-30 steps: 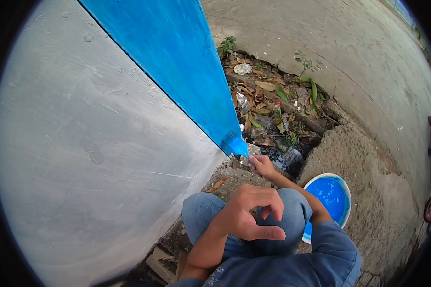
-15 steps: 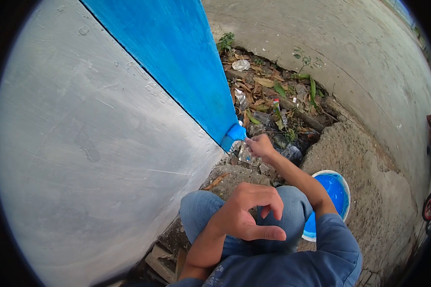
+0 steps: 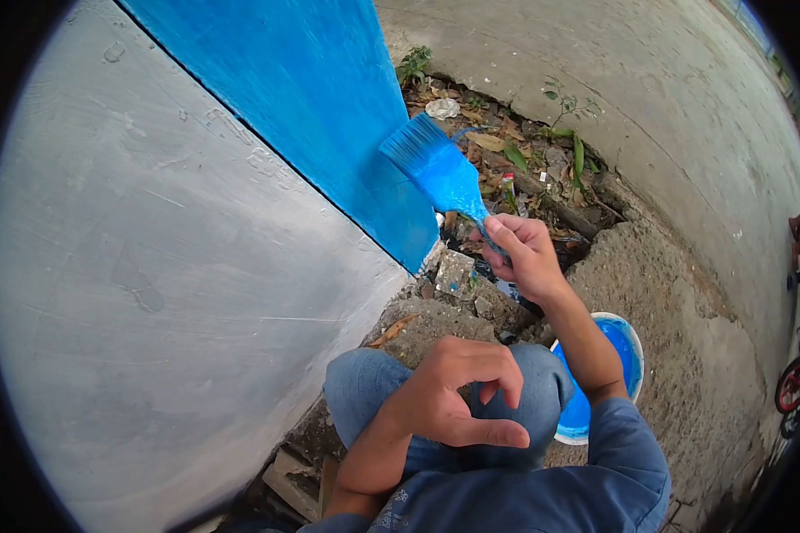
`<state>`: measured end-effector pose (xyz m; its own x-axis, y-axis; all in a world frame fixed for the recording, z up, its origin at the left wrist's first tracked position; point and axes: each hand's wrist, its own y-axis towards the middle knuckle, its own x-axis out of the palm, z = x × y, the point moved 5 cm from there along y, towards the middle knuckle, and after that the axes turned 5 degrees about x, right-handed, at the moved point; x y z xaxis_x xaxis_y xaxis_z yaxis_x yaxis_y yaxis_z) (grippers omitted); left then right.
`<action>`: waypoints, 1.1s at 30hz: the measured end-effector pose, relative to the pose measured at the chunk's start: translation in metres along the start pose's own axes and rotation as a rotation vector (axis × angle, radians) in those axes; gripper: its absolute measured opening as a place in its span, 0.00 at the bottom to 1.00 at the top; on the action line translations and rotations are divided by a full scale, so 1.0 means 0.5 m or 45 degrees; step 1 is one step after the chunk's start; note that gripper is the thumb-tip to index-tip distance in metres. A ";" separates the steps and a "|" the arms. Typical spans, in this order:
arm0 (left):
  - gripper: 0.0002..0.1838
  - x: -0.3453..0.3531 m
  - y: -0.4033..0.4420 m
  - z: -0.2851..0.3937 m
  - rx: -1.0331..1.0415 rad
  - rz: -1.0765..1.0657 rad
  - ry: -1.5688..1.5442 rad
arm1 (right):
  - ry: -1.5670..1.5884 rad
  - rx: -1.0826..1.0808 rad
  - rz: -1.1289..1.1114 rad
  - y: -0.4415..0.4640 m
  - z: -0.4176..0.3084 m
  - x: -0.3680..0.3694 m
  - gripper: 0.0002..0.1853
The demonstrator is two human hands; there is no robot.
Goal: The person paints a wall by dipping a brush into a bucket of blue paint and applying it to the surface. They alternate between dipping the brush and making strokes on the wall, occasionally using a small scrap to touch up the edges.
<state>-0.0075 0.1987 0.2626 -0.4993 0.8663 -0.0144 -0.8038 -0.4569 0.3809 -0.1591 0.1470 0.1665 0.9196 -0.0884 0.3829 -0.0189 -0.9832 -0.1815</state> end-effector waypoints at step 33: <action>0.21 0.004 -0.005 0.004 0.059 -0.072 0.038 | -0.164 0.497 0.022 0.004 -0.024 0.064 0.16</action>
<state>-0.0059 0.2020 0.2635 -0.4632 0.8839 -0.0644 -0.8157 -0.3968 0.4208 -0.1342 0.1403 0.1894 0.9624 -0.0594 0.2651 0.0928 -0.8452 -0.5263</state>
